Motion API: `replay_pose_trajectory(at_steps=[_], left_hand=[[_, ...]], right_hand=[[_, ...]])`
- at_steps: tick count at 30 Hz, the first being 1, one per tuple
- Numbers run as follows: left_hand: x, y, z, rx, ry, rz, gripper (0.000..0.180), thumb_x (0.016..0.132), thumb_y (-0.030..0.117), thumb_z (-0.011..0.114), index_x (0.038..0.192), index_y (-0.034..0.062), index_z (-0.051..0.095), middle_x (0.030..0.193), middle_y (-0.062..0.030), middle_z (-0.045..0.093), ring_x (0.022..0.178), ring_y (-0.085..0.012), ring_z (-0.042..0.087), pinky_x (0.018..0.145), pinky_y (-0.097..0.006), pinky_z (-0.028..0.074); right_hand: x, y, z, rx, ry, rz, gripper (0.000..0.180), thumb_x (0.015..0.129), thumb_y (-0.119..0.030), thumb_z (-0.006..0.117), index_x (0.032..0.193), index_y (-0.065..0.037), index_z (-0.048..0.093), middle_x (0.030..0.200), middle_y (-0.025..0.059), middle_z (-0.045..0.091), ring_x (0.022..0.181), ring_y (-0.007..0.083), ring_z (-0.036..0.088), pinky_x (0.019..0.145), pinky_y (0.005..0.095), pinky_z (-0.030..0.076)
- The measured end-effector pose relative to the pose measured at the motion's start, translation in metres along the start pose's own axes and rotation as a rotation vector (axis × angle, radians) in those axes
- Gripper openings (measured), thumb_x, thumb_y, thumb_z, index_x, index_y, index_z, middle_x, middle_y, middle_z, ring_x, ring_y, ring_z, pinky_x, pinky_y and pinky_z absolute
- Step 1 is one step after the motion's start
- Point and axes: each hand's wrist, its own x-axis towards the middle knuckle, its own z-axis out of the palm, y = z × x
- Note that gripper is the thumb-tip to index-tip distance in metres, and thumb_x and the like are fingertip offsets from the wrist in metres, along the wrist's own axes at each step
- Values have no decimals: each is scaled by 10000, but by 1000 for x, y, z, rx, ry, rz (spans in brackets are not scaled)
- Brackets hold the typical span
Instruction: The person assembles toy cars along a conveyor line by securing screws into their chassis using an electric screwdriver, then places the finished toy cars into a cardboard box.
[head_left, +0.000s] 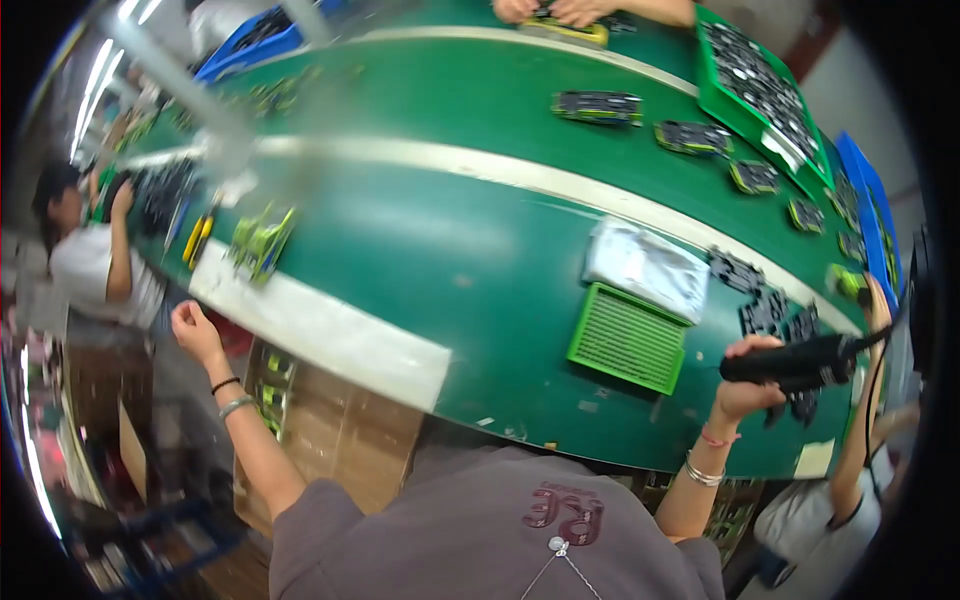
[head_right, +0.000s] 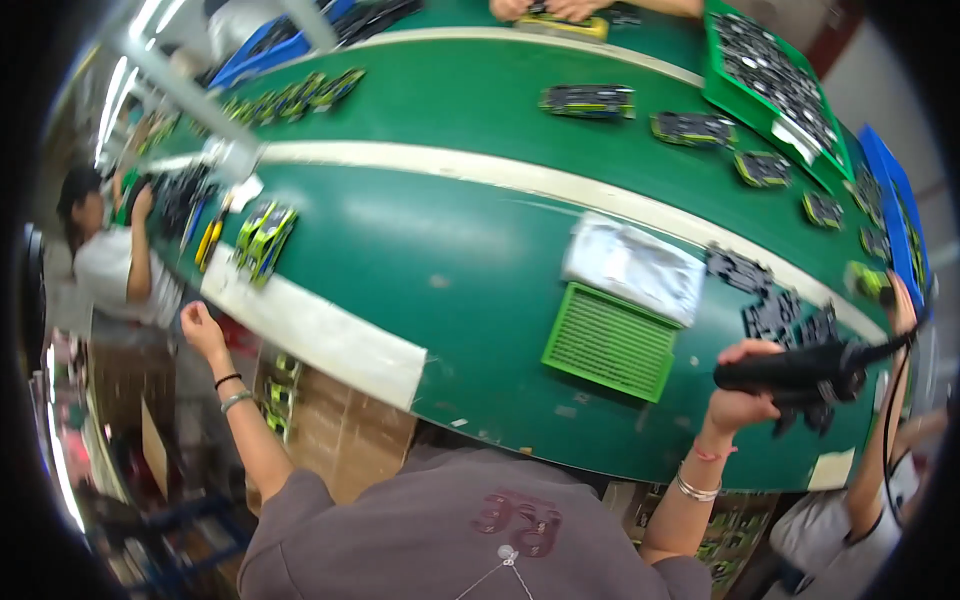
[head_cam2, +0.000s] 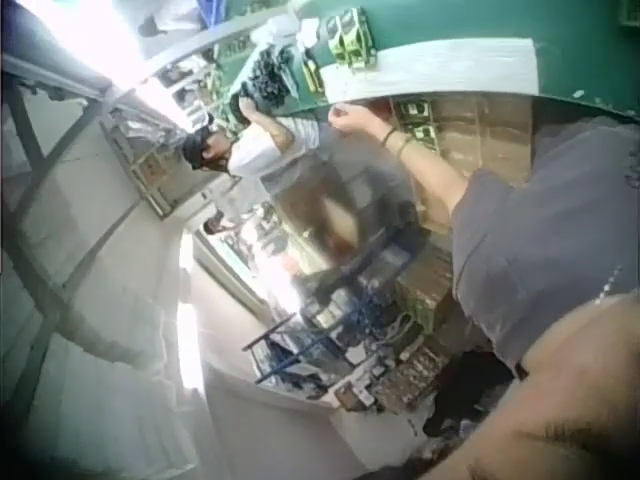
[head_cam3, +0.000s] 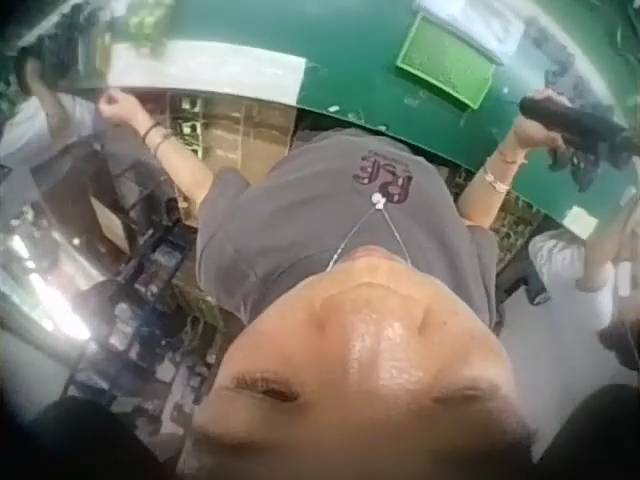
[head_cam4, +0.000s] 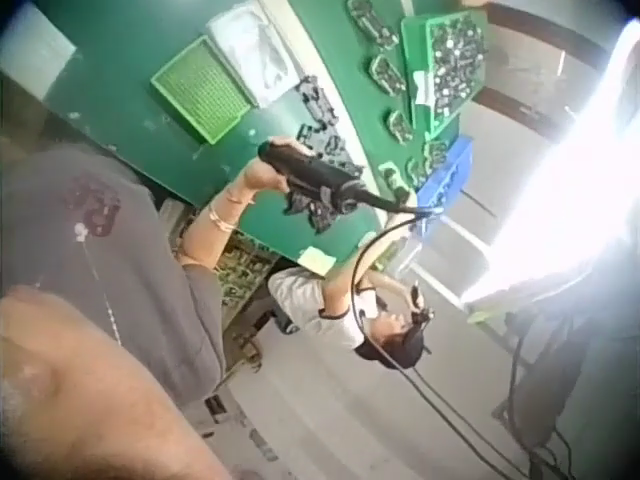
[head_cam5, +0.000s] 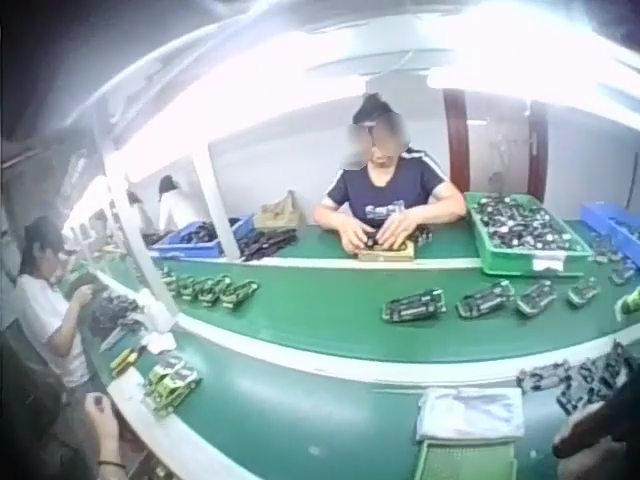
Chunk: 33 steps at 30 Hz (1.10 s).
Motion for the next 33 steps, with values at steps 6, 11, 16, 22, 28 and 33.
replay_pose_trajectory(at_steps=[6,11,16,22,28,33], left_hand=[[-44,355,81,-726,-500,719,202,816,83,597,1000,4,572,953,-121,603,917,-228,568,835,-338,438],[-152,565,120,-1151,-849,1167,228,756,151,641,937,36,564,959,-140,563,924,-308,530,818,-369,435],[-250,649,200,-712,-1051,1244,416,744,213,661,1079,50,476,1111,-196,504,1083,-334,465,907,-397,399],[-272,650,223,-640,-1233,1007,430,738,181,671,1104,90,465,1034,-169,549,1049,-354,487,890,-415,410],[-237,608,168,-1001,-1116,1279,372,727,147,665,1045,72,487,956,-160,550,936,-318,506,808,-402,416],[-193,547,89,-1060,-1271,1339,360,712,132,655,1036,67,512,919,-129,538,874,-311,495,754,-369,407]], right_hand=[[-7,-10,0,-2,20,54,877,602,-851,403,864,-15,440,677,77,482,562,161,492,533,267,428],[-4,-13,-4,94,-32,62,866,620,-855,362,842,-22,440,660,77,481,548,164,488,529,269,424],[-2,-15,-3,124,-16,81,884,622,-869,300,834,-22,442,638,78,481,524,169,494,507,274,432],[-4,-19,1,33,-51,98,867,658,-852,290,822,-14,444,641,84,499,532,164,501,513,268,433],[3,-23,-3,125,-57,142,818,648,-788,478,888,-6,484,696,54,516,600,133,525,553,254,428],[2,-18,-1,167,-10,178,895,595,-839,445,898,2,487,685,44,498,589,130,518,531,256,427]])
